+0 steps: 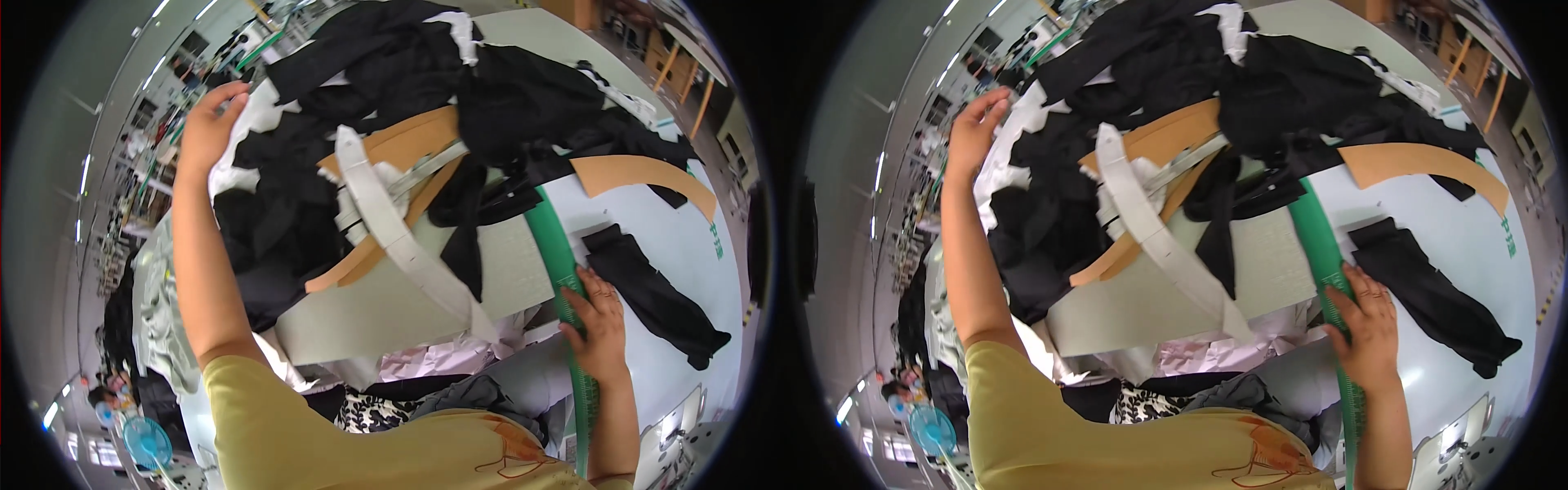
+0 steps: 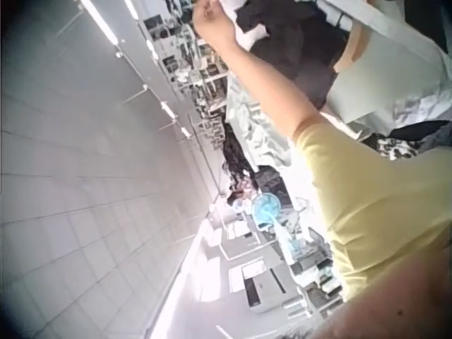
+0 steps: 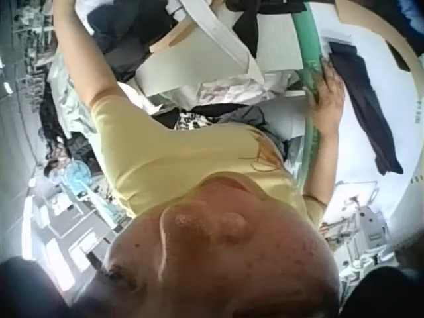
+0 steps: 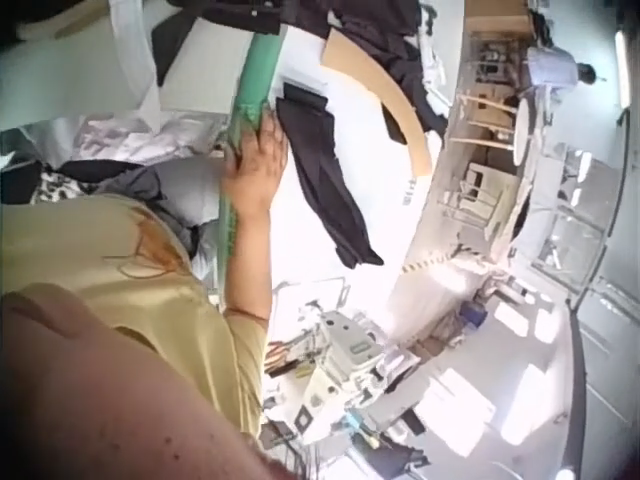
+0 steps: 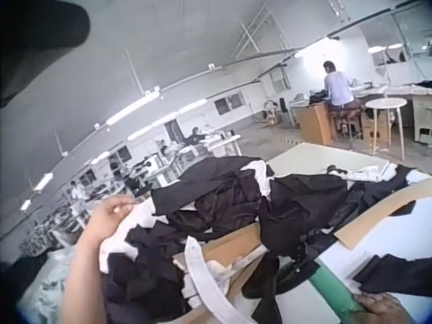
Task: Sorting and manual preparation of fabric components at a workstation.
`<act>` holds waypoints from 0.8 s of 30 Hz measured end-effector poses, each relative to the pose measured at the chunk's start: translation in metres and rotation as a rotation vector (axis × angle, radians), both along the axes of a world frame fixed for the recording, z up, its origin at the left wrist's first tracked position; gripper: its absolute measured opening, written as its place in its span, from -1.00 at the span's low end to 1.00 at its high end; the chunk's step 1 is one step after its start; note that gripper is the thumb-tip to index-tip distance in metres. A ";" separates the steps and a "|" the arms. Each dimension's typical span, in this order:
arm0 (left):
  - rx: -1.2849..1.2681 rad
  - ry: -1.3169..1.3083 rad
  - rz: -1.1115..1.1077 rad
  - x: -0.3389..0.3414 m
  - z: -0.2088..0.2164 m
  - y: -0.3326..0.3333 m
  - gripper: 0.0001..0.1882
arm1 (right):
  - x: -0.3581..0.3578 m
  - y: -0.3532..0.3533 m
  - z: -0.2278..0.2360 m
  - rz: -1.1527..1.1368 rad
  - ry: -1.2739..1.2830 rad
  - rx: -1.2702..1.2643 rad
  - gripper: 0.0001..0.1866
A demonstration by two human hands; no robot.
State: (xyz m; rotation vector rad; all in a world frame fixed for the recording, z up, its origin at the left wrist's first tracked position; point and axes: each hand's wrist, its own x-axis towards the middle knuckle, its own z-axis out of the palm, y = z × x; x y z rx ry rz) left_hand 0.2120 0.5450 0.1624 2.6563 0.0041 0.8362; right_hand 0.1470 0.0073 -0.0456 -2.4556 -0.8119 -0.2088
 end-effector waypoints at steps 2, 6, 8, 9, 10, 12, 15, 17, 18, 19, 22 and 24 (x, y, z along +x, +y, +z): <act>-0.001 0.030 0.125 -0.045 0.010 0.021 -0.71 | -0.003 0.005 0.002 -0.007 -0.023 -0.009 -0.47; -0.112 0.131 0.205 -0.104 0.000 0.067 -0.68 | -0.006 0.011 -0.001 0.012 -0.064 -0.018 -0.51; -0.029 0.183 0.201 -0.115 -0.010 0.071 -0.64 | -0.009 0.013 -0.001 -0.002 -0.092 -0.022 -0.53; -0.011 0.219 0.204 -0.116 -0.017 0.073 -0.62 | -0.010 0.012 -0.002 0.013 -0.095 -0.033 -0.53; 0.000 0.268 0.226 -0.112 -0.023 0.071 -0.57 | -0.010 0.012 -0.003 0.003 -0.096 -0.059 -0.51; -0.030 0.289 0.199 -0.086 -0.040 0.055 -0.53 | -0.013 0.006 0.000 -0.027 -0.101 -0.098 -0.50; 0.137 0.161 0.084 -0.035 -0.068 0.064 -0.54 | -0.011 0.013 -0.003 -0.004 -0.105 -0.091 -0.50; 0.273 0.039 0.085 -0.003 -0.084 0.059 -0.53 | -0.011 0.015 -0.003 0.013 -0.101 -0.080 -0.51; 0.346 -0.035 0.105 0.009 -0.091 0.054 -0.53 | -0.011 0.017 -0.002 0.000 -0.094 -0.060 -0.51; 0.415 -0.051 0.124 0.019 -0.095 0.048 -0.49 | -0.011 0.018 -0.001 -0.010 -0.093 -0.066 -0.51; 0.418 0.312 0.294 0.032 -0.106 0.028 -0.39 | -0.013 0.019 0.004 -0.039 -0.070 -0.081 -0.52; 0.335 0.233 0.222 0.027 -0.128 0.002 -0.46 | -0.011 0.017 0.004 -0.052 -0.056 -0.107 -0.52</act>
